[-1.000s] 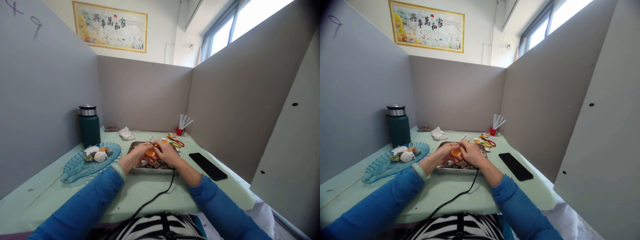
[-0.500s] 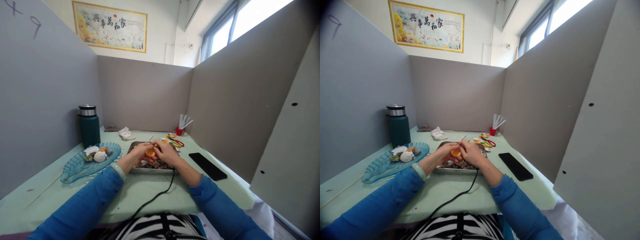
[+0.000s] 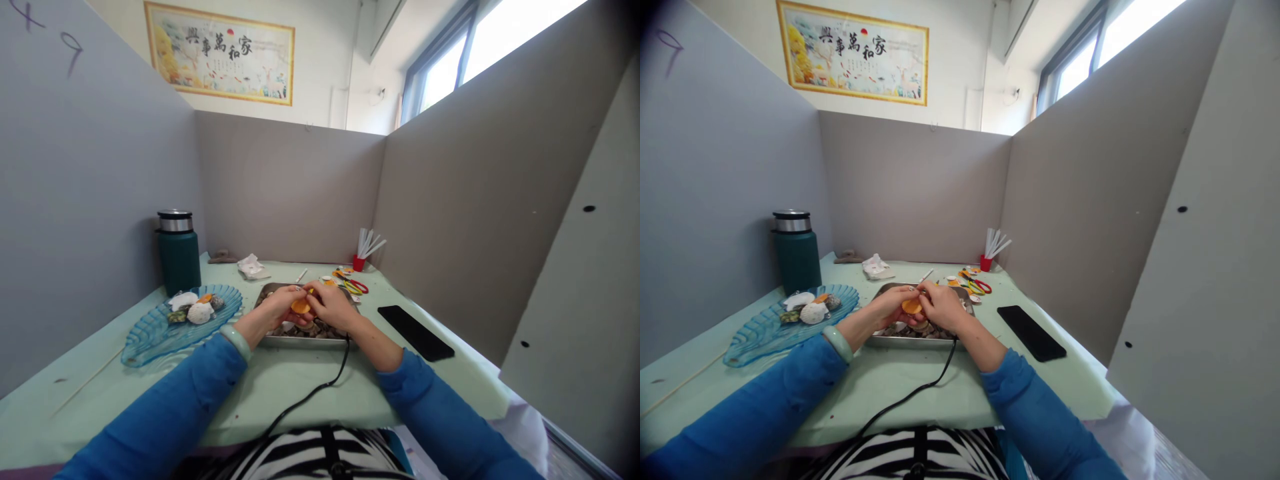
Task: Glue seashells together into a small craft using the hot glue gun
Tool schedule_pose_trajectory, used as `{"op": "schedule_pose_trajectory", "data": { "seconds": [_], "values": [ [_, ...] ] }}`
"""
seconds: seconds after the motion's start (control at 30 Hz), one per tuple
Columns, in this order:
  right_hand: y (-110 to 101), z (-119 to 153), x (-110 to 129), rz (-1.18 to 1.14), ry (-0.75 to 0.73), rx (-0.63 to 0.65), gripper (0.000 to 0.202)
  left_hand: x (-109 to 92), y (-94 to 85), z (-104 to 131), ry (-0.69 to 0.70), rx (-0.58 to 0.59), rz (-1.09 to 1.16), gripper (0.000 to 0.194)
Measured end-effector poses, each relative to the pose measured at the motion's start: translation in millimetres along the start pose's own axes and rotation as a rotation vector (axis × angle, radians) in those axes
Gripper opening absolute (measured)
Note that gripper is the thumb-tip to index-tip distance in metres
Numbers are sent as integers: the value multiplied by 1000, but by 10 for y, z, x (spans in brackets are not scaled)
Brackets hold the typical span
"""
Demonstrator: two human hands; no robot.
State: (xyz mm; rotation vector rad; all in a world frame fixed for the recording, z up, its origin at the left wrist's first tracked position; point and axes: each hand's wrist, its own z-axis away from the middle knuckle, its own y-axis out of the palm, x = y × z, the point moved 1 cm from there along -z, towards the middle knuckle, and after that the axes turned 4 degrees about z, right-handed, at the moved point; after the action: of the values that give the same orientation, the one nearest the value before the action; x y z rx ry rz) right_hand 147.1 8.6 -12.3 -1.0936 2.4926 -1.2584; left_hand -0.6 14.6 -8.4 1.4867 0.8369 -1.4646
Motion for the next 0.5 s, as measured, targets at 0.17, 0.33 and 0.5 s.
{"op": "schedule_pose_trajectory", "data": {
  "seconds": [0.17, 0.33, 0.5],
  "values": [
    [1, -5, 8, 22, 9, 20, 20, 8, 0, -4, 3, -6, -12, 11],
    [5, -2, 7, 32, 16, 30, 21, 4, 11, 3, -3, -18, -26, 11],
    [5, 0, 8, 35, 15, 34, 21, 6, 9, -2, -6, -18, -25, 11]
  ]
}}
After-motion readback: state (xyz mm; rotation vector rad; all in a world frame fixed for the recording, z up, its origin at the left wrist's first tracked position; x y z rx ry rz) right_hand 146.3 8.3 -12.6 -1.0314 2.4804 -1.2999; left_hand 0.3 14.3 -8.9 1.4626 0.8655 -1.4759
